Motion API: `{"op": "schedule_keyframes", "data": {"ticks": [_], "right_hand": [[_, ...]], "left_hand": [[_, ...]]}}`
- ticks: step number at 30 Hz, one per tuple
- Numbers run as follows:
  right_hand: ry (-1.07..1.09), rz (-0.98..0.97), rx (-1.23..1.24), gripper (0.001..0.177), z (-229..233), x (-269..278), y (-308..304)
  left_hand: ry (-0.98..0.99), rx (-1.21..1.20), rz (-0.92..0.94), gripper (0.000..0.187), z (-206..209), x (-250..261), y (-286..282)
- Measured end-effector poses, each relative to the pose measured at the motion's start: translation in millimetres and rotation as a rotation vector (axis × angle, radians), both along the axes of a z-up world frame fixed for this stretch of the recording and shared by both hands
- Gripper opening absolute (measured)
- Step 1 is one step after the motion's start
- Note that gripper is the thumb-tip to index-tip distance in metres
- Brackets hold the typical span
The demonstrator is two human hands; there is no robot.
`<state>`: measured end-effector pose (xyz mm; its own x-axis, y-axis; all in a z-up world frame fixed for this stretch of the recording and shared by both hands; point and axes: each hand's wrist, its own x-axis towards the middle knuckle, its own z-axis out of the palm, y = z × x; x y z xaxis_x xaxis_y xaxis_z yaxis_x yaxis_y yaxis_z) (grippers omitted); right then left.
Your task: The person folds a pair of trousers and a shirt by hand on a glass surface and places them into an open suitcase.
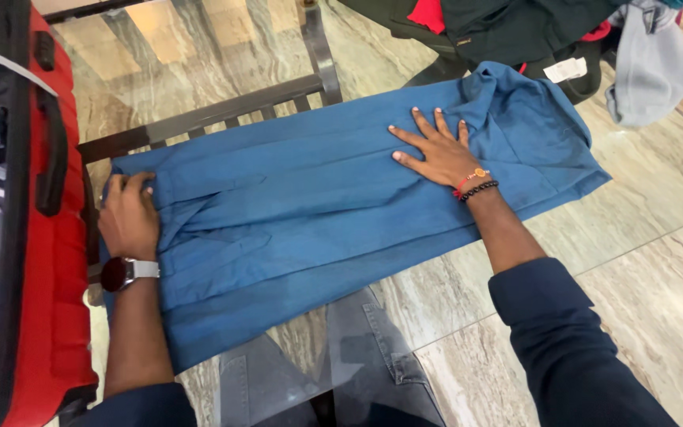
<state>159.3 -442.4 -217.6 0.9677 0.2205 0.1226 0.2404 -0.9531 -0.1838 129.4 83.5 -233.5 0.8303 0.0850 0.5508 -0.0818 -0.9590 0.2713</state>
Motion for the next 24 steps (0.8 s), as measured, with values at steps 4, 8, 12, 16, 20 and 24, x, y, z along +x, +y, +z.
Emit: {"op": "schedule_keyframes", "data": {"ticks": [4,8,12,16,20,24], "right_hand": [[-0.072,-0.058,-0.024,0.061,-4,-5,-2],[-0.338,-0.018,0.031,0.063,4,-10,1],[-0.151,-0.117,0.014,0.065,-1,-9,9],[-0.069,-0.16,0.006,0.065,-7,-1,5],[-0.117,-0.127,0.021,0.06,-15,0,-2],[-0.141,-0.114,0.044,0.058,-17,0,-3]], "left_hand": [[0.034,0.05,0.096,0.026,10,-5,-7],[-0.048,0.046,-0.104,0.032,12,0,-16],[0.355,0.078,-0.014,0.063,-11,10,-22],[0.42,0.063,0.003,0.069,-22,18,-4],[0.233,-0.035,-0.068,0.052,-20,15,1],[0.067,-0.164,-0.359,0.04,21,-9,4]]}}
